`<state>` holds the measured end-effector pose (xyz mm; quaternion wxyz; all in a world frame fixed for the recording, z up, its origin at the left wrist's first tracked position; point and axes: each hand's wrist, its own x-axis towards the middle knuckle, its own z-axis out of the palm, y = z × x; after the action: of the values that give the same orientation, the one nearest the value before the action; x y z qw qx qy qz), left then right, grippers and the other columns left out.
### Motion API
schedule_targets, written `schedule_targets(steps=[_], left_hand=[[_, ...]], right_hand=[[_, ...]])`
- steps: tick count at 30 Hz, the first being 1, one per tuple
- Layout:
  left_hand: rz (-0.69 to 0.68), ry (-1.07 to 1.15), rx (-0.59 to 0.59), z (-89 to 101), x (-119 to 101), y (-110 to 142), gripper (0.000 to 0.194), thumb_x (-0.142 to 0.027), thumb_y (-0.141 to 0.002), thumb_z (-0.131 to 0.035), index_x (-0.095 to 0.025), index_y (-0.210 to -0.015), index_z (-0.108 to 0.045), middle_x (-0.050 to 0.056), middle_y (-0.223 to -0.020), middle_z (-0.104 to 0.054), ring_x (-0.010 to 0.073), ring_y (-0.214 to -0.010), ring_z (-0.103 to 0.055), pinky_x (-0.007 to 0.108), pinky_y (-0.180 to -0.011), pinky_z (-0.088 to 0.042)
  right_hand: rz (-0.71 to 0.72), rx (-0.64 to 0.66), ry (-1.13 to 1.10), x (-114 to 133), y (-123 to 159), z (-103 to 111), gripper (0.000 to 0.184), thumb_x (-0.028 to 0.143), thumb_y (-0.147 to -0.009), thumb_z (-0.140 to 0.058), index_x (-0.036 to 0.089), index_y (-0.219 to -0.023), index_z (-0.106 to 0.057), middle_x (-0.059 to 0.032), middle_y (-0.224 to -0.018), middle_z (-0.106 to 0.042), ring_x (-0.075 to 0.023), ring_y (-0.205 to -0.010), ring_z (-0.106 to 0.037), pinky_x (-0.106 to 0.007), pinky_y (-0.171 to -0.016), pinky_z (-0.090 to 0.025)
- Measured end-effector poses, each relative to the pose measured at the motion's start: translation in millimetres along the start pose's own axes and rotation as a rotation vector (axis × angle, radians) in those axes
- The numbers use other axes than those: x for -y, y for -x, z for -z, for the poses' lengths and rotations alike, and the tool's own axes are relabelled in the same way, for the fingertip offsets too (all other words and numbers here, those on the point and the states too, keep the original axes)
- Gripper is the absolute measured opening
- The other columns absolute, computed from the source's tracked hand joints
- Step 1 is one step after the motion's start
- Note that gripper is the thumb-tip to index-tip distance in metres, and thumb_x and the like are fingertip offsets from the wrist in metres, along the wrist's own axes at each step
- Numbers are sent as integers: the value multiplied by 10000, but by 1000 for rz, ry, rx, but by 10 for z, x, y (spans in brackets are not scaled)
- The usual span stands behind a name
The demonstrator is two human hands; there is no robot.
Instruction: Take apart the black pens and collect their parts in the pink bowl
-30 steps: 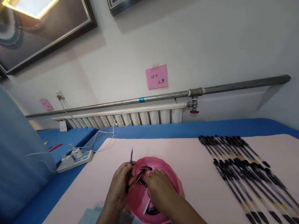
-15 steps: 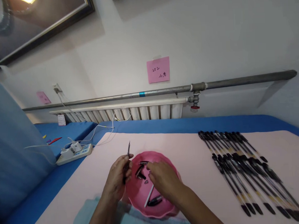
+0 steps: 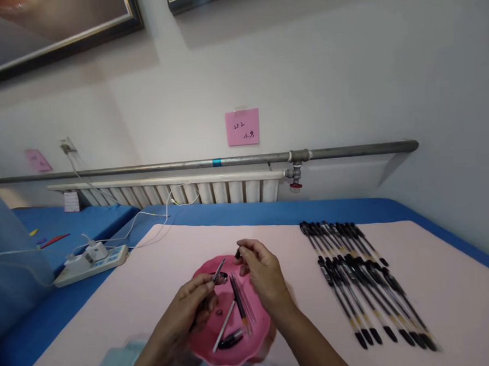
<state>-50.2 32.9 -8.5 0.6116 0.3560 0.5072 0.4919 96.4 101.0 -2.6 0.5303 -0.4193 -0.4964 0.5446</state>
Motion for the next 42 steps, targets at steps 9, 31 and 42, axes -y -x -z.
schedule_targets(steps=[9, 31, 42], left_hand=[[41, -19, 4, -61, 50, 4, 208, -344, -736, -551, -170, -850, -572, -61, -482, -464, 16, -316, -227, 186, -348, -69], [54, 28, -28, -92, 15, -4, 237, -376, -685, -605, -170, -802, -603, -60, -451, -464, 16, -307, -229, 184, -355, -66], [81, 101, -51, -109, 27, 6, 317, -427, -662, -639, -184, -857, -578, -80, -435, -464, 5, -282, -193, 170, -328, -37]], right_hand=[[-4, -10, -181, -93, 3, -44, 239, 355, -700, -659, 190, -873, -648, -13, -766, -629, -159, -685, -597, -258, -593, -449], [-41, 69, -86, -41, 79, -109, 292, 343, -668, -665, 176, -905, -627, 17, -648, -590, -129, -593, -539, -256, -580, -426], [-127, 123, -202, -93, 164, -211, 327, 262, -645, -669, 173, -949, -591, 44, -613, -575, -115, -562, -547, -253, -585, -435]])
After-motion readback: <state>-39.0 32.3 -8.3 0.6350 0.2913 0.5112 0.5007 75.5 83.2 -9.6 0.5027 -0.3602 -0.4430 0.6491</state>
